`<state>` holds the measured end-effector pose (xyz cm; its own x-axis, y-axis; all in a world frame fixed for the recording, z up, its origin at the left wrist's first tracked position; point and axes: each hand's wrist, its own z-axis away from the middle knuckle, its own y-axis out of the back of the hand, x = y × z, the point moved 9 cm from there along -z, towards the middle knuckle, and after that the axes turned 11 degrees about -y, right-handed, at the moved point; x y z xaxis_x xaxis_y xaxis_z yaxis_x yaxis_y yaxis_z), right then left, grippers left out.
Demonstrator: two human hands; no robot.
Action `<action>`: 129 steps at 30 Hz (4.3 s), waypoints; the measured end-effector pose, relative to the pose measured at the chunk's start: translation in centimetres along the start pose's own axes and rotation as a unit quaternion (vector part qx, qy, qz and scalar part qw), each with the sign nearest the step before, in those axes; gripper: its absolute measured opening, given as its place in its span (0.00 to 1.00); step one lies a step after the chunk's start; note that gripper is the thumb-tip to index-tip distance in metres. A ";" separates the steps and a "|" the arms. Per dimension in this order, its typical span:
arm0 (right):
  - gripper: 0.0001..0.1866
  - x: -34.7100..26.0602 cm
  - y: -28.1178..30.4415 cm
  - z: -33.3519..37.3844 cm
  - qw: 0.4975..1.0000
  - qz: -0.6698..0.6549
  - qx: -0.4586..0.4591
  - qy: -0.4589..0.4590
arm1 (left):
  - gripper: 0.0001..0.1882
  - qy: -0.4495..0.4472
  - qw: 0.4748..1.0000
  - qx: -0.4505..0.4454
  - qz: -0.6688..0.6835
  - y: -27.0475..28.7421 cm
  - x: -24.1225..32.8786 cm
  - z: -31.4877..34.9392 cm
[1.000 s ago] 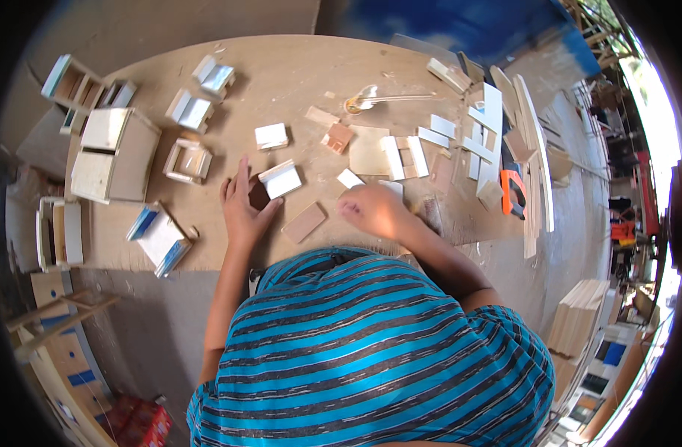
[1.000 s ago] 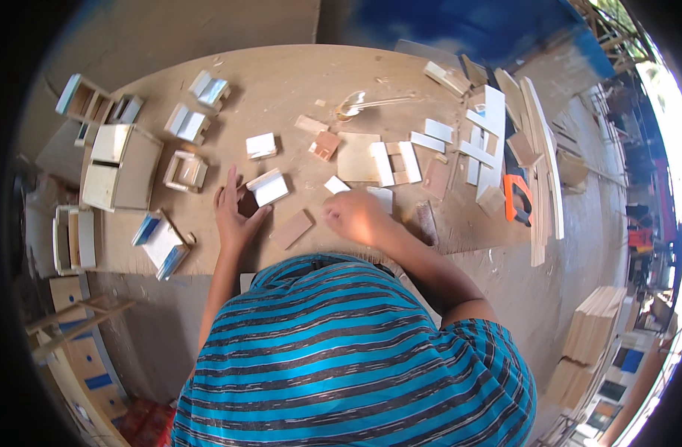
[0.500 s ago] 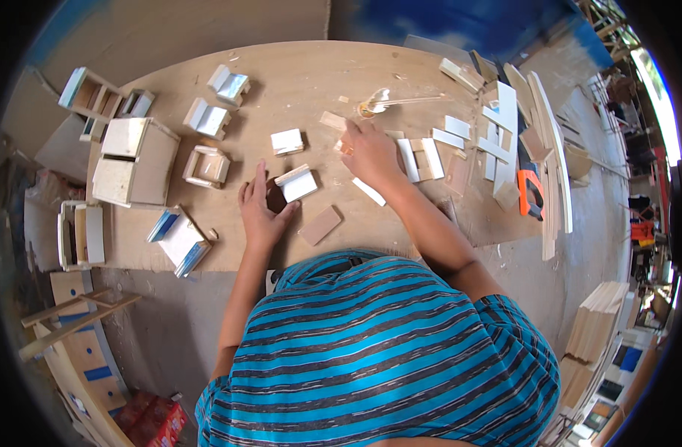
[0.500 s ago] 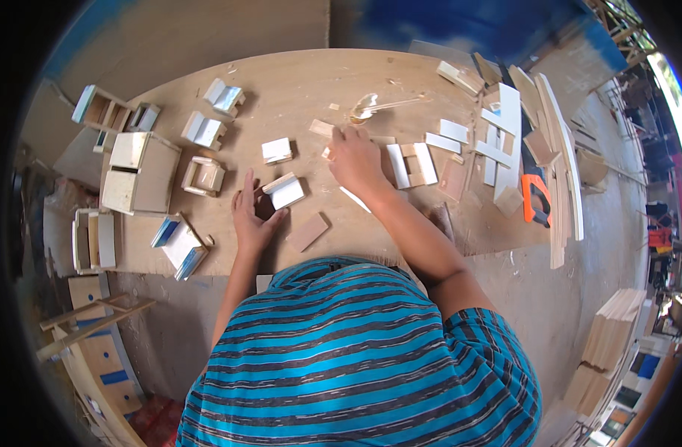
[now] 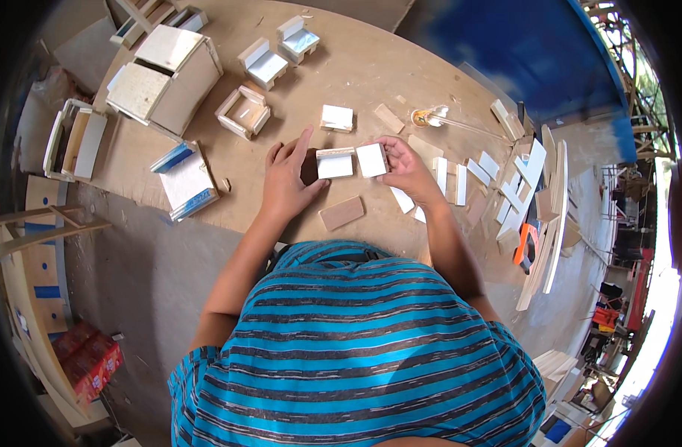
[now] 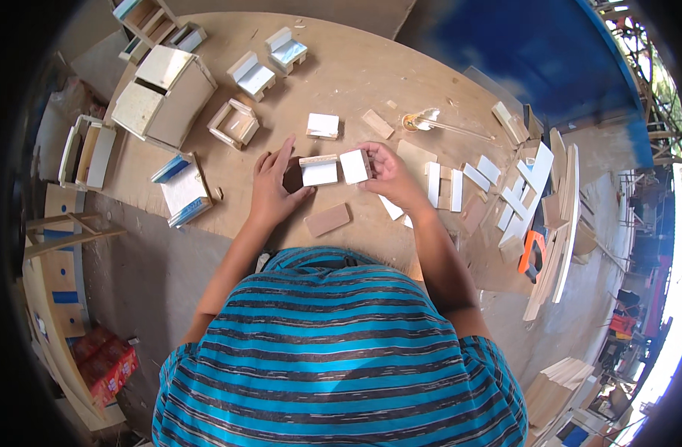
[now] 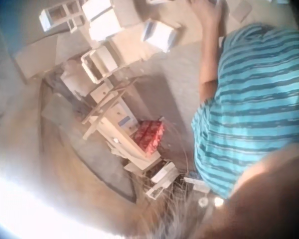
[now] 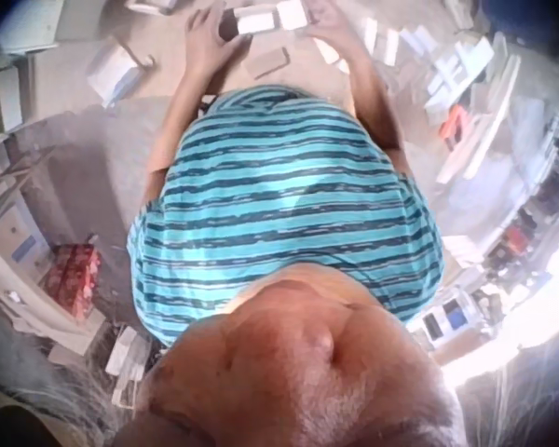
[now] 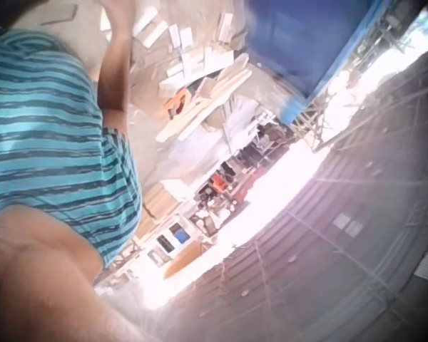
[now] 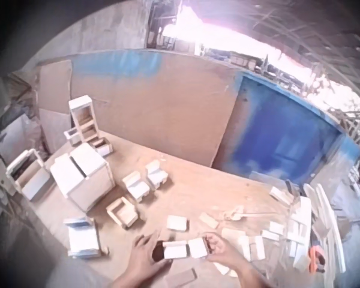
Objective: The person applies glue to small wooden pieces using a stick and joins them together to assemble miniature furniture models on a wooden workbench.
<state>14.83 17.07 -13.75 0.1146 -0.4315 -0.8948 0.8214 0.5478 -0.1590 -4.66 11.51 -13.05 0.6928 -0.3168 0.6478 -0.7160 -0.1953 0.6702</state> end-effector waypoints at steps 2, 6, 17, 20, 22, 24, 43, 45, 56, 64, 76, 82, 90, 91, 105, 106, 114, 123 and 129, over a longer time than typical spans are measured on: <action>0.32 0.3 -0.1 -0.3 1.000 0.006 0.004 -0.010 | 0.52 0.002 1.000 -0.005 0.002 0.1 0.0 0.0; 0.30 0.2 -0.8 -0.9 0.994 0.105 0.039 0.006 | 0.54 0.003 1.000 -0.001 0.001 0.3 -0.2 0.0; 0.28 -0.8 -2.7 -0.8 0.942 0.309 0.131 0.020 | 0.53 0.001 0.999 0.009 0.045 0.2 -0.5 0.4; 0.29 -0.6 -2.7 -0.8 0.938 0.315 0.142 0.019 | 0.53 -0.007 0.999 0.014 0.049 0.2 -0.5 0.4; 0.31 -0.3 -2.3 -1.0 0.953 0.272 0.127 0.027 | 0.54 -0.009 0.999 0.018 0.046 0.2 -0.5 0.5; 0.31 -0.3 -2.2 -1.1 0.963 0.245 0.113 0.013 | 0.54 -0.012 0.999 0.021 0.042 0.2 -0.6 0.5; 0.28 -0.7 -2.0 -2.2 0.973 0.198 0.046 -0.108 | 0.57 -0.003 0.998 0.023 0.061 -0.1 -1.0 0.6; 0.27 -0.7 -2.0 -2.4 0.972 0.205 0.043 -0.106 | 0.58 0.001 0.998 0.018 0.063 0.0 -1.0 0.5; 0.35 0.4 -0.3 -2.2 0.983 0.127 0.091 -0.098 | 0.59 -0.004 0.999 0.014 0.042 -0.3 -1.0 0.3; 0.37 0.6 -0.1 -1.9 0.985 0.092 0.113 -0.091 | 0.58 -0.001 0.999 -0.006 0.031 0.1 -0.1 0.0; 0.35 1.9 0.0 -2.2 0.993 0.072 0.079 -0.046 | 0.58 -0.019 0.999 -0.008 0.033 -0.6 -0.5 0.3; 0.36 2.2 0.5 -2.5 0.995 0.056 0.077 -0.016 | 0.55 -0.035 0.998 -0.033 0.038 -1.1 -0.9 0.3; 0.36 0.5 0.1 -2.0 0.989 0.102 0.108 -0.026 | 0.56 -0.014 0.998 -0.037 0.043 -1.7 -1.9 0.3; 0.36 0.4 -0.1 -2.1 0.989 0.105 0.099 -0.035 | 0.56 -0.006 0.998 -0.040 0.043 -1.8 -2.0 0.4; 0.33 0.4 -0.3 -5.4 0.986 0.158 0.023 -0.040 | 0.58 -0.027 0.999 -0.035 0.022 -1.8 -0.9 0.2; 0.33 0.3 -0.4 -5.3 0.984 0.175 0.026 -0.031 | 0.58 -0.023 0.999 -0.036 0.020 -1.8 -0.9 0.2; 0.30 -0.6 1.6 -1.9 0.967 0.196 0.161 0.016 | 0.61 -0.043 0.998 -0.037 0.005 -1.5 -0.1 0.0; 0.30 -1.6 4.2 4.4 0.874 0.383 0.299 0.037 | 0.65 -0.040 0.998 -0.017 -0.046 -1.7 2.6 0.2; 0.31 -1.7 4.7 7.0 0.829 0.443 0.341 0.015 | 0.61 0.017 0.999 0.023 0.022 -1.2 0.9 0.7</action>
<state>22.37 15.36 -10.11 0.8358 -0.0536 -0.5465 0.5490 0.1027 0.8295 -3.19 10.82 -13.50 0.6629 -0.2935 0.6888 -0.7482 -0.2251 0.6242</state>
